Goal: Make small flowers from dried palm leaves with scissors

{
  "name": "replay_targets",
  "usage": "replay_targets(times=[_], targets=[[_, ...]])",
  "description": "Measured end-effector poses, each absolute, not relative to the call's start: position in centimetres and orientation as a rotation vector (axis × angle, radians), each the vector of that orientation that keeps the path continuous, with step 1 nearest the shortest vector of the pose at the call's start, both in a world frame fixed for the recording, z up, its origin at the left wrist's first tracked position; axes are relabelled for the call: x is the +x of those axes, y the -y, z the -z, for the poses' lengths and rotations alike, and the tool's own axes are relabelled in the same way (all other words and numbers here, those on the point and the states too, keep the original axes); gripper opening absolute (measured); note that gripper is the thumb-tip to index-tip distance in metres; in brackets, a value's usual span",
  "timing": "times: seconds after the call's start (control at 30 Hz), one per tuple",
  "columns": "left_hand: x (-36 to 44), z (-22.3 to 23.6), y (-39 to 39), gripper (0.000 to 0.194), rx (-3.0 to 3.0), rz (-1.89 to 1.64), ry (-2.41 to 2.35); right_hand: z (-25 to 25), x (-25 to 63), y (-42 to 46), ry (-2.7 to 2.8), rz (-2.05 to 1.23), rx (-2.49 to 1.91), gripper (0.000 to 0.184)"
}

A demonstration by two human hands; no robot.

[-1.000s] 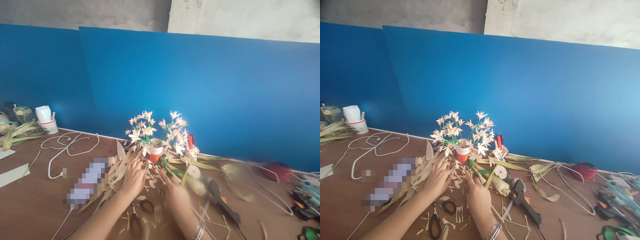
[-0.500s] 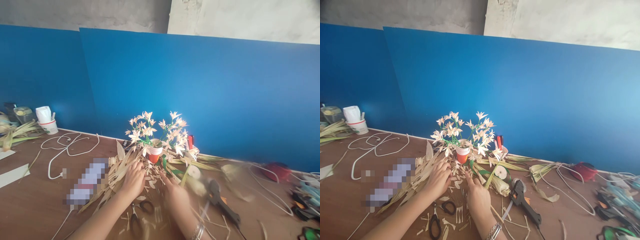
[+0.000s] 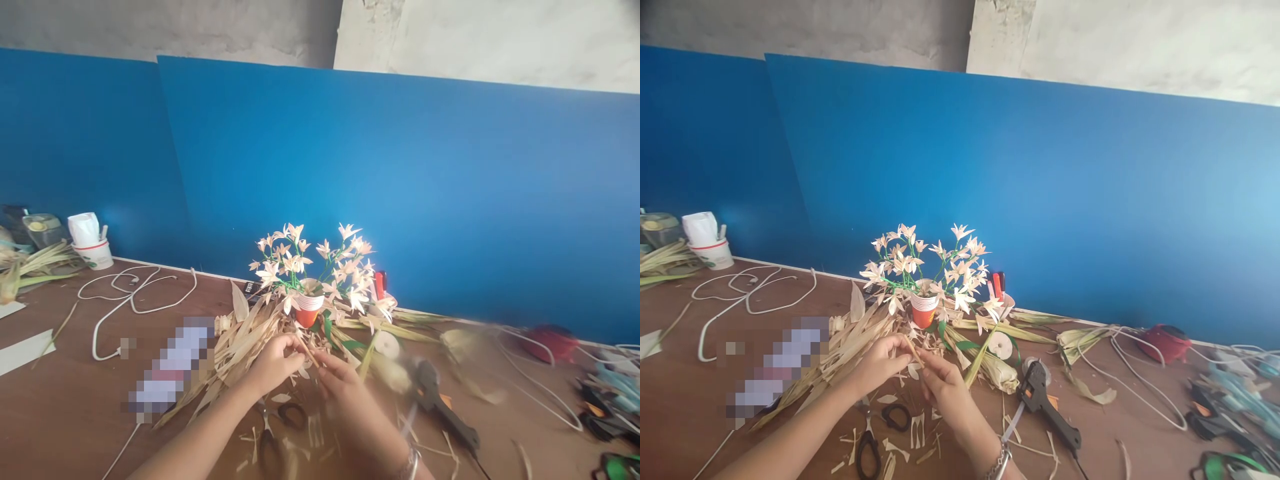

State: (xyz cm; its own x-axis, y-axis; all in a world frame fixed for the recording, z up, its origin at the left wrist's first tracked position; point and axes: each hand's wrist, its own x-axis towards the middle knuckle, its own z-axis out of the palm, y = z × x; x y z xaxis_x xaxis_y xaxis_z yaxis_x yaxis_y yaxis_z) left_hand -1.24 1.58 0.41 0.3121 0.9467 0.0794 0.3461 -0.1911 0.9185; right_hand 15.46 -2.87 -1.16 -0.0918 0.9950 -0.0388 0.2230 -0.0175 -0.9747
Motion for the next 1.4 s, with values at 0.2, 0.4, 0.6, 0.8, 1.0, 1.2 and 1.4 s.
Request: replay_targets(times=[0.2,0.4,0.6,0.8,1.0,1.2,1.4], targets=[[-1.2,-0.8,-1.2,0.021,1.588,-0.798,-1.056,0.8,16.3,2.7,0.876,-1.778,-1.091,0.059],[-0.9,-0.8,-0.9,0.024,1.669,-0.842,-1.089,1.1,16.3,2.8,0.984,-1.769,-1.093,0.054],[0.2,0.2,-0.4,0.024,1.599,-0.982,-1.162,1.1,15.1,3.1,1.308,-1.315,-1.215,0.038],[1.2,1.4,-0.3,0.021,1.437,-1.038,-1.250,1.6,14.4,3.8,1.747,-0.691,-1.466,0.051],[1.2,1.5,-0.2,0.020,1.396,-1.036,-1.303,1.1,14.2,3.6,2.025,-0.257,-1.916,0.070],[-0.2,1.5,-1.1,0.028,1.682,-0.872,-1.425,0.8,16.3,2.9,1.981,-0.062,-2.023,0.068],[-1.2,1.3,-1.7,0.023,2.131,-0.794,-1.491,1.4,15.9,3.1,2.024,-0.040,-1.940,0.068]])
